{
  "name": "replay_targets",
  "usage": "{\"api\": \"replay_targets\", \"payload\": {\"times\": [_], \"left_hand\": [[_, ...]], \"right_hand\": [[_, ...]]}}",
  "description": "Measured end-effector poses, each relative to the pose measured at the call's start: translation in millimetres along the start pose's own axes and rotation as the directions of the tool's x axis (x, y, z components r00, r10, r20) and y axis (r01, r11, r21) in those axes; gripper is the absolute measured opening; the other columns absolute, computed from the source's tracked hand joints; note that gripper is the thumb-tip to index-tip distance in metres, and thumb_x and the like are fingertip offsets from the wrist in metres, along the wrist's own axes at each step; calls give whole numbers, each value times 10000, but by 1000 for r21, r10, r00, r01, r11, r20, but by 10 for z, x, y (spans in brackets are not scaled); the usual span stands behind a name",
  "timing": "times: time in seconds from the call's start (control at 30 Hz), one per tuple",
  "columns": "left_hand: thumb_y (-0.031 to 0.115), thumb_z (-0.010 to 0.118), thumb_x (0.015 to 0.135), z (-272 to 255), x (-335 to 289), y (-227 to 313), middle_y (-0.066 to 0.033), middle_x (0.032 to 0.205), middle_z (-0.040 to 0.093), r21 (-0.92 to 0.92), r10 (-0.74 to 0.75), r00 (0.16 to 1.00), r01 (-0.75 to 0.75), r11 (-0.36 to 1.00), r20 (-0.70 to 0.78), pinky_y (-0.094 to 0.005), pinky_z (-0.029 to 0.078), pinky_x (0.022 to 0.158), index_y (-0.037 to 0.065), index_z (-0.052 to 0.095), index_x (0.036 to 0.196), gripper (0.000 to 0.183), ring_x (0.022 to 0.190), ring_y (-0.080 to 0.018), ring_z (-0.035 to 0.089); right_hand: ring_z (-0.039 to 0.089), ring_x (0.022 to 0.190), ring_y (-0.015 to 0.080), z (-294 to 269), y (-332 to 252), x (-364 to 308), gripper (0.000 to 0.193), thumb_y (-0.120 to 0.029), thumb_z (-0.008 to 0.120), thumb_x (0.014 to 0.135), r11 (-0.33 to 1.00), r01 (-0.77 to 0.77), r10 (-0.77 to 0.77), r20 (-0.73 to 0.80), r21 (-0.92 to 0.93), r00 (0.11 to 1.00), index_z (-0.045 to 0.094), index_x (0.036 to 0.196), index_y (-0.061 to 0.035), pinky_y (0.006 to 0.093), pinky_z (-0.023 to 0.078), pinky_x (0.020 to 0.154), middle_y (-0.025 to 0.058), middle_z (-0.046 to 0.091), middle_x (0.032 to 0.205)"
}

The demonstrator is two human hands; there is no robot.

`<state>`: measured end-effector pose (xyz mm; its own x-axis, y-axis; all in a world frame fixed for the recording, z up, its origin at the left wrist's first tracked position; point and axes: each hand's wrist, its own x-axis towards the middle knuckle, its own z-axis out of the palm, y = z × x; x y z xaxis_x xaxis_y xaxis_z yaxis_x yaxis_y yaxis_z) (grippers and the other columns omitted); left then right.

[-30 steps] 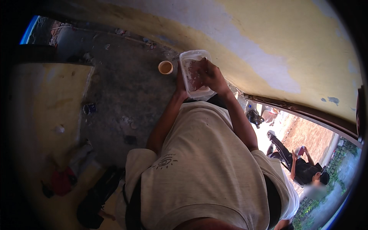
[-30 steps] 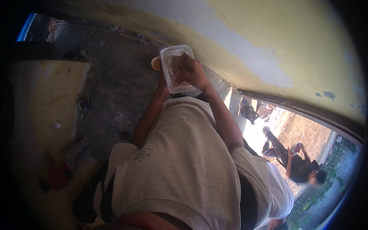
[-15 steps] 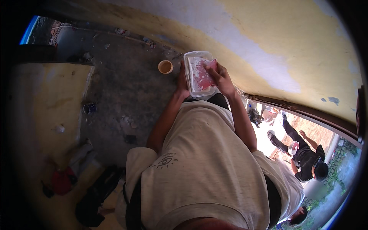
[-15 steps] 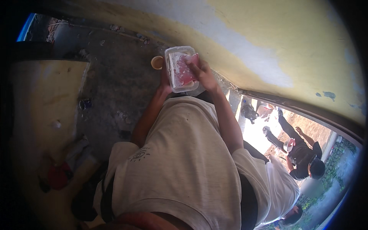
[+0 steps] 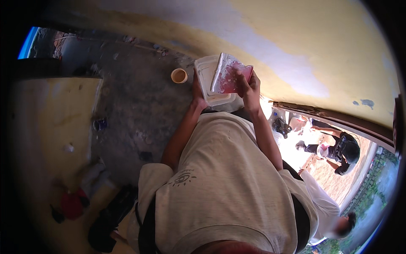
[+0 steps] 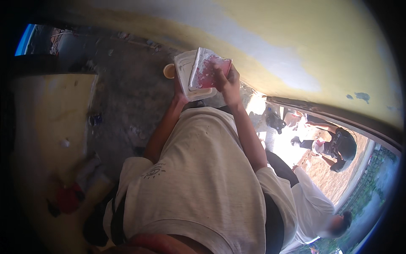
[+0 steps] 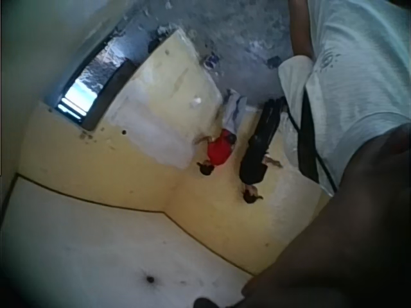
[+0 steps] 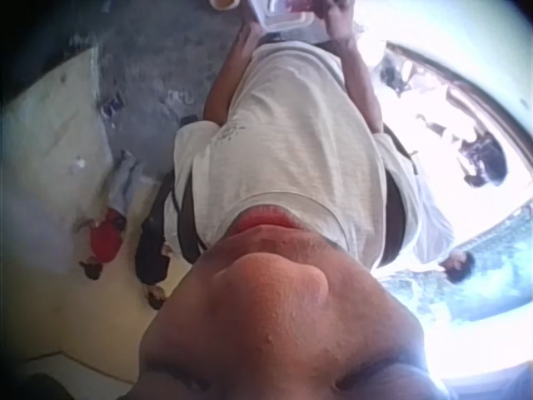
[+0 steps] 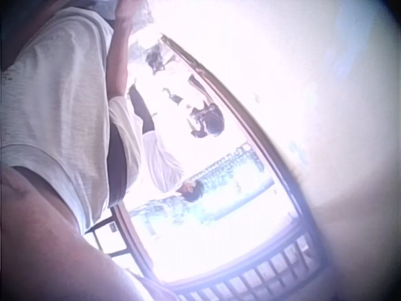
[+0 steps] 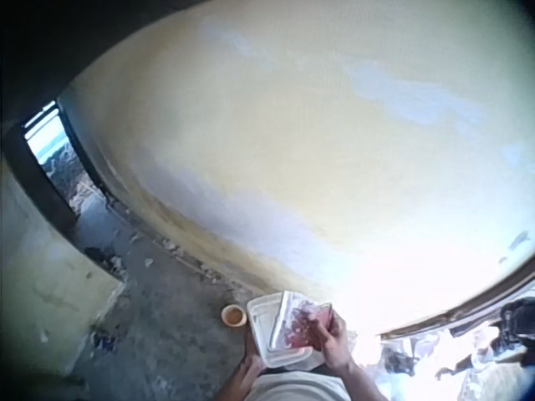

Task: The person applies a white patching compound to a hole in a wall using a red putty knife, repeatedly scraping and smoothing the substance over the damaged area while holding a small white container.

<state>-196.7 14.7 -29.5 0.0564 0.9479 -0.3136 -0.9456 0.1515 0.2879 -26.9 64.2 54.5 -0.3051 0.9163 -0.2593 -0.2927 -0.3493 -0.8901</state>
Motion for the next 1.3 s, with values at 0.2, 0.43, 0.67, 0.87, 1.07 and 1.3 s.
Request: {"api": "replay_targets", "payload": {"times": [0.2, 0.43, 0.67, 0.87, 1.07, 1.3], "left_hand": [[627, 307, 1013, 426, 215, -342, -106, 1348, 578, 39, 69, 997, -70, 997, 43, -458, 489, 1035, 109, 458, 1439, 687, 1218, -278, 583], [677, 266, 1004, 359, 287, -715, -91, 1357, 574, 24, 57, 998, -58, 998, 40, -432, 483, 1038, 121, 459, 1435, 730, 1226, -260, 578], [671, 273, 1007, 551, 275, -892, -90, 1358, 568, 80, 88, 996, -88, 993, 5, -433, 478, 1038, 120, 450, 1441, 724, 1233, -259, 571], [669, 285, 1005, 568, 324, -1006, -86, 1360, 567, 68, 96, 995, -96, 993, 2, -427, 481, 1036, 116, 445, 1443, 724, 1237, -264, 566], [645, 268, 1019, 531, 351, -1002, -93, 1354, 574, 53, 78, 997, -78, 996, -3, -418, 489, 1027, 123, 463, 1429, 692, 1224, -264, 576], [620, 248, 1033, 606, 326, -977, -88, 1354, 576, 12, 102, 995, -102, 995, -16, -411, 485, 1033, 114, 468, 1425, 676, 1223, -253, 579]], "right_hand": [[712, 706, 288, 11, -601, -47, 123, -27, 601, 882, 622, 365, -349, 172, -693, 921, 577, 995, 17, 397, 538, 622, 163, 688, 804], [661, 760, 450, -166, -554, -71, 162, -35, 593, 869, 361, 380, -247, 305, -852, 920, 532, 1009, 18, 493, 529, 630, 236, 671, 838], [641, 758, 483, -417, -647, -29, 181, -40, 577, 884, 405, 382, -253, 299, -831, 920, 489, 1023, 36, 539, 505, 615, 267, 661, 864], [644, 775, 482, -444, -835, -95, 181, -51, 561, 900, 432, 341, -248, 254, -835, 935, 492, 1047, 31, 540, 511, 629, 284, 652, 833], [651, 754, 479, -490, -717, -47, 259, -59, 560, 899, 353, 344, -154, 308, -870, 939, 478, 1128, 32, 543, 527, 635, 284, 662, 852], [652, 745, 478, -494, -721, 10, 219, -70, 565, 909, 308, 411, -172, 375, -858, 911, 476, 1084, 29, 542, 516, 617, 276, 661, 808]]}}
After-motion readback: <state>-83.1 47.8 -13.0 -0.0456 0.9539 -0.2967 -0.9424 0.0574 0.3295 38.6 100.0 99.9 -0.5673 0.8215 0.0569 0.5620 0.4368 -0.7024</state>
